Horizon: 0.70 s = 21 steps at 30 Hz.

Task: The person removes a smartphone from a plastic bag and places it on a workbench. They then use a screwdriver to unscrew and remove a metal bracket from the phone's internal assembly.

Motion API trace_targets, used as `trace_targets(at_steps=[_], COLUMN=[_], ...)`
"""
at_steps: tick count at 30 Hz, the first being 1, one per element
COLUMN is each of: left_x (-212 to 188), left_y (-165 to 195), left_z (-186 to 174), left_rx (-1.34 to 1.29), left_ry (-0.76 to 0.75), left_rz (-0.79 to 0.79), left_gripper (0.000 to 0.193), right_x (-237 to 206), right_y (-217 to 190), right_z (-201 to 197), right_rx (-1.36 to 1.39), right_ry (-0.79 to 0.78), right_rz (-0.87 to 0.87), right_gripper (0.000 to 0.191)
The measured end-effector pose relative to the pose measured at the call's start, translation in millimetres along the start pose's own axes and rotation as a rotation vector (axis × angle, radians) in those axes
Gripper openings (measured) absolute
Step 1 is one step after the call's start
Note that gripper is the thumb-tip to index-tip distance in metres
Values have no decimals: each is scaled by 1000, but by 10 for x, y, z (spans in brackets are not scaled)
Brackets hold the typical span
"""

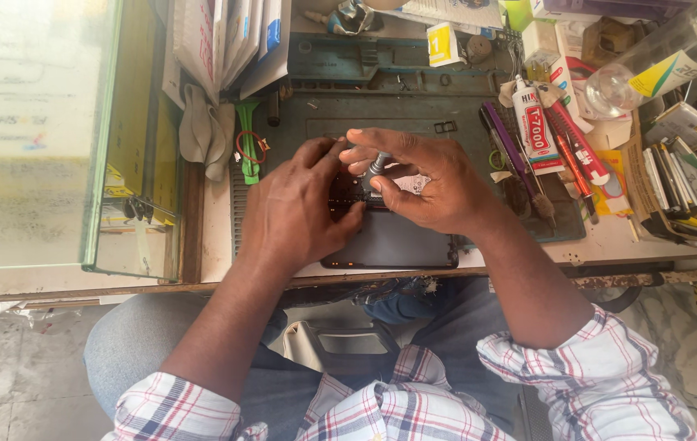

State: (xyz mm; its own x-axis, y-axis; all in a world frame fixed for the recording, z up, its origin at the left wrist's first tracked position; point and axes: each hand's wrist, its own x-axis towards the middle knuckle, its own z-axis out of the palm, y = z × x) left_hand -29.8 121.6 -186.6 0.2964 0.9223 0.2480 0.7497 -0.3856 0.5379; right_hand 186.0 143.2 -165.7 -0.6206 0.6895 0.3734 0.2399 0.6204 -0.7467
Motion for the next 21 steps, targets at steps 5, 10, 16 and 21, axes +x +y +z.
trace_targets(at_steps=[5,10,16,21], left_x=[28,61,106,84], left_y=[38,34,71,60], left_z=[72,170,244,179], left_rx=[-34,-98,-128,-133], left_ry=[-46,-20,-6,-5], left_rz=[-47,-20,-14,21], left_gripper=[55,50,58,61], right_x=[31,19,-13,-43], right_y=[27,67,79,83], right_z=[-38,-100,-184,-162], right_rx=[-17,-10,-62,-80], right_ry=[-20,-28,-24,-3], right_rz=[-6,-40,-38,-92], right_gripper=[58,58,56,55])
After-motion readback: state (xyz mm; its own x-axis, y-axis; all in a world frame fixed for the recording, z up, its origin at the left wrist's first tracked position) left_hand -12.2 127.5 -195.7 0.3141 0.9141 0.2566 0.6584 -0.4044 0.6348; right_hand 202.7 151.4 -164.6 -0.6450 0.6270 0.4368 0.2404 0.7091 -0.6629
